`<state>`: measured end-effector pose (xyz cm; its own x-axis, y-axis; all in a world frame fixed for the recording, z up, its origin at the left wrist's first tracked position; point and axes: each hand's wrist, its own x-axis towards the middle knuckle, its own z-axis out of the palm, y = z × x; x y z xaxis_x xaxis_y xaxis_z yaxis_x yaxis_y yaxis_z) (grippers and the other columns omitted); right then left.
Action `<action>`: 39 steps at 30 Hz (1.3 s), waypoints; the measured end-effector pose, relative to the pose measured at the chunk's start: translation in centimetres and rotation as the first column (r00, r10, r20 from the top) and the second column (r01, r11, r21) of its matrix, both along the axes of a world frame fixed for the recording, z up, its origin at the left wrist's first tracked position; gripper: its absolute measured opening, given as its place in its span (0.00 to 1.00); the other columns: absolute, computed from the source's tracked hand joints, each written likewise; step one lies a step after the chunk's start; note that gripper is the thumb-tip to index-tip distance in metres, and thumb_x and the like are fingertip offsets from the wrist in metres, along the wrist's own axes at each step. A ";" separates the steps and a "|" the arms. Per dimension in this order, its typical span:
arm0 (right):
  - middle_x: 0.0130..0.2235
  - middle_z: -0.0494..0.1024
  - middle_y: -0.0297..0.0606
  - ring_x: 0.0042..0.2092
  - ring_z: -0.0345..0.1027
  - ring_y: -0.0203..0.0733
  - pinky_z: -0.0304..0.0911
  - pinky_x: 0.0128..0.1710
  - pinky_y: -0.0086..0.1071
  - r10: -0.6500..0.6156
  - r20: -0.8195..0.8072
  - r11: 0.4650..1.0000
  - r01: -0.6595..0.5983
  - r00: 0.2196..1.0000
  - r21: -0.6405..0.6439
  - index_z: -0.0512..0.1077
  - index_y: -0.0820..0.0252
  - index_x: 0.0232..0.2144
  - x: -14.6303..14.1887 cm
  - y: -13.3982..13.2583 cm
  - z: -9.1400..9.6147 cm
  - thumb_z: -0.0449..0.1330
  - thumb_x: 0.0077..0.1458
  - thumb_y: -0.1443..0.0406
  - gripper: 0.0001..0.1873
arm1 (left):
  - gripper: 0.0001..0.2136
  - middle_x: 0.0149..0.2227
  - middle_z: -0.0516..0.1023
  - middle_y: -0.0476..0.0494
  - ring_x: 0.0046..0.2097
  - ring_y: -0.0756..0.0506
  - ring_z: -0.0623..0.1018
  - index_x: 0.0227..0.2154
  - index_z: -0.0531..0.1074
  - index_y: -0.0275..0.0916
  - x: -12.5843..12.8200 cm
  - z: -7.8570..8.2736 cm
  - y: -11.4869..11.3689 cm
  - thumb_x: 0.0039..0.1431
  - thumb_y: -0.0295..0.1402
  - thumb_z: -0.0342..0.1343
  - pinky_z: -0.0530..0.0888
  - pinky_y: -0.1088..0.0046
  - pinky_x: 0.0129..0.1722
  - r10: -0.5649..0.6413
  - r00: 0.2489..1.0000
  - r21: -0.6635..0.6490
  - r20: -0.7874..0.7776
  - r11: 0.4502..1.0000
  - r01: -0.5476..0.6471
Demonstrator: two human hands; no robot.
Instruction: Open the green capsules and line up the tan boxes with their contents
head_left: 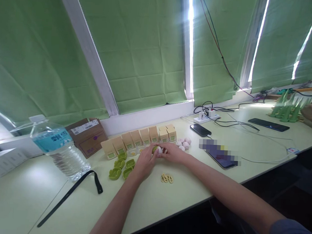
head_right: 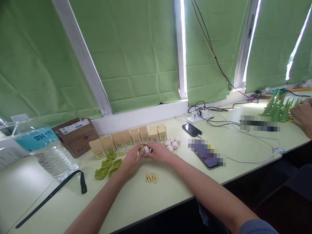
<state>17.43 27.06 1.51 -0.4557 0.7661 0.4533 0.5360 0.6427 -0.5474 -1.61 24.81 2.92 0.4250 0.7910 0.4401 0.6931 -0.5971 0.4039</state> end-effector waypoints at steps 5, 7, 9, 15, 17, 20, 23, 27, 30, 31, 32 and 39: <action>0.41 0.81 0.41 0.38 0.73 0.45 0.64 0.39 0.35 0.043 -0.011 0.999 -0.043 0.999 -0.012 0.72 0.52 0.57 0.2 -0.2 0.0 0.61 0.60 0.53 0.25 | 0.18 0.44 0.78 0.41 0.46 0.40 0.76 0.54 0.66 0.42 -0.1 -0.1 0.1 0.70 0.45 0.41 0.70 0.59 0.48 0.032 0.999 -0.018 -0.003 0.999 -0.032; 0.42 0.81 0.41 0.38 0.73 0.45 0.65 0.39 0.36 0.055 -0.028 0.998 -0.056 0.998 -0.022 0.69 0.51 0.60 0.2 -0.2 0.0 0.60 0.60 0.53 0.27 | 0.18 0.43 0.78 0.41 0.45 0.40 0.76 0.54 0.65 0.42 -0.1 -0.2 0.1 0.70 0.45 0.41 0.70 0.60 0.47 0.042 0.999 -0.025 -0.002 0.999 -0.042; 0.42 0.81 0.41 0.37 0.73 0.45 0.65 0.40 0.36 0.053 -0.034 0.998 -0.054 0.998 -0.024 0.67 0.50 0.62 0.2 -0.3 0.0 0.59 0.61 0.51 0.29 | 0.17 0.42 0.78 0.41 0.45 0.39 0.77 0.54 0.64 0.43 0.0 -0.1 0.1 0.70 0.44 0.41 0.70 0.60 0.47 0.045 0.999 -0.028 -0.002 0.999 -0.045; 0.31 0.78 0.36 0.30 0.69 0.42 0.62 0.34 0.33 0.029 -0.013 0.999 -0.029 1.000 -0.031 0.67 0.49 0.62 0.1 -0.3 -0.2 0.57 0.62 0.49 0.29 | 0.18 0.43 0.78 0.41 0.46 0.40 0.77 0.54 0.65 0.43 0.0 -0.1 0.0 0.70 0.44 0.40 0.70 0.60 0.48 0.036 0.999 -0.024 0.008 0.999 -0.036; 0.28 0.76 0.35 0.28 0.67 0.41 0.61 0.33 0.32 0.022 -0.006 0.999 -0.022 1.000 -0.038 0.68 0.49 0.60 0.1 -0.4 -0.2 0.57 0.62 0.50 0.27 | 0.18 0.45 0.78 0.40 0.47 0.39 0.76 0.55 0.65 0.43 0.0 -0.2 0.0 0.70 0.44 0.40 0.70 0.59 0.49 0.024 1.000 -0.020 0.012 1.000 -0.023; 0.30 0.78 0.36 0.30 0.69 0.42 0.61 0.34 0.33 0.014 -0.011 0.999 -0.015 1.000 -0.044 0.68 0.49 0.60 0.0 -0.5 0.0 0.55 0.64 0.53 0.24 | 0.18 0.46 0.78 0.40 0.47 0.40 0.76 0.55 0.65 0.43 0.1 -0.2 0.0 0.71 0.44 0.39 0.70 0.59 0.50 0.003 1.000 -0.032 0.029 0.999 -0.002; 0.34 0.81 0.37 0.35 0.72 0.45 0.63 0.39 0.36 0.054 -0.057 0.995 -0.058 0.997 -0.082 0.67 0.48 0.62 0.1 -0.7 0.3 0.50 0.67 0.56 0.23 | 0.18 0.44 0.78 0.42 0.47 0.41 0.76 0.55 0.65 0.44 0.1 0.0 0.0 0.71 0.45 0.38 0.69 0.59 0.51 -0.010 0.999 -0.050 0.041 0.999 0.012; 0.37 0.82 0.38 0.39 0.75 0.46 0.64 0.43 0.38 0.070 -0.126 0.989 -0.085 0.990 -0.121 0.69 0.48 0.59 0.1 -0.9 0.6 0.45 0.70 0.58 0.22 | 0.19 0.50 0.77 0.41 0.51 0.40 0.75 0.58 0.63 0.46 0.2 0.1 -0.2 0.71 0.46 0.40 0.69 0.58 0.52 -0.009 0.999 -0.053 0.033 0.999 0.011; 0.38 0.82 0.38 0.39 0.74 0.47 0.64 0.43 0.38 0.034 -0.106 0.993 -0.046 0.994 -0.110 0.71 0.50 0.57 0.1 -0.8 0.7 0.46 0.69 0.58 0.21 | 0.20 0.52 0.76 0.41 0.52 0.41 0.75 0.59 0.62 0.45 0.2 0.1 -0.2 0.71 0.46 0.40 0.69 0.59 0.53 -0.027 0.999 -0.042 0.037 0.999 0.029; 0.38 0.82 0.38 0.39 0.74 0.47 0.64 0.43 0.38 0.028 -0.099 0.994 -0.039 0.995 -0.107 0.71 0.50 0.57 0.1 -0.8 0.6 0.46 0.69 0.58 0.20 | 0.20 0.52 0.76 0.41 0.51 0.41 0.76 0.59 0.62 0.45 0.2 0.1 -0.2 0.71 0.46 0.40 0.69 0.59 0.53 -0.032 0.999 -0.038 0.040 0.999 0.034; 0.38 0.81 0.38 0.40 0.74 0.47 0.64 0.43 0.38 0.025 -0.096 0.994 -0.035 0.995 -0.103 0.71 0.50 0.57 0.1 -0.8 0.6 0.46 0.69 0.59 0.20 | 0.20 0.52 0.76 0.41 0.51 0.41 0.76 0.59 0.62 0.45 0.2 0.0 -0.1 0.71 0.45 0.41 0.69 0.59 0.53 -0.035 0.999 -0.032 0.042 0.999 0.036; 0.42 0.80 0.40 0.43 0.72 0.49 0.63 0.43 0.38 -0.005 -0.080 0.997 0.000 0.997 -0.073 0.75 0.54 0.48 0.0 -0.6 0.5 0.46 0.69 0.58 0.19 | 0.19 0.56 0.74 0.39 0.54 0.41 0.75 0.58 0.64 0.44 0.0 -0.4 0.5 0.70 0.45 0.42 0.69 0.59 0.56 -0.058 0.998 -0.009 0.017 0.998 0.058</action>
<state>17.45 26.44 2.00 -0.4180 0.7995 0.4314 0.4899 0.5982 -0.6341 -1.63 25.29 2.48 0.4628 0.7692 0.4406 0.6503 -0.6324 0.4210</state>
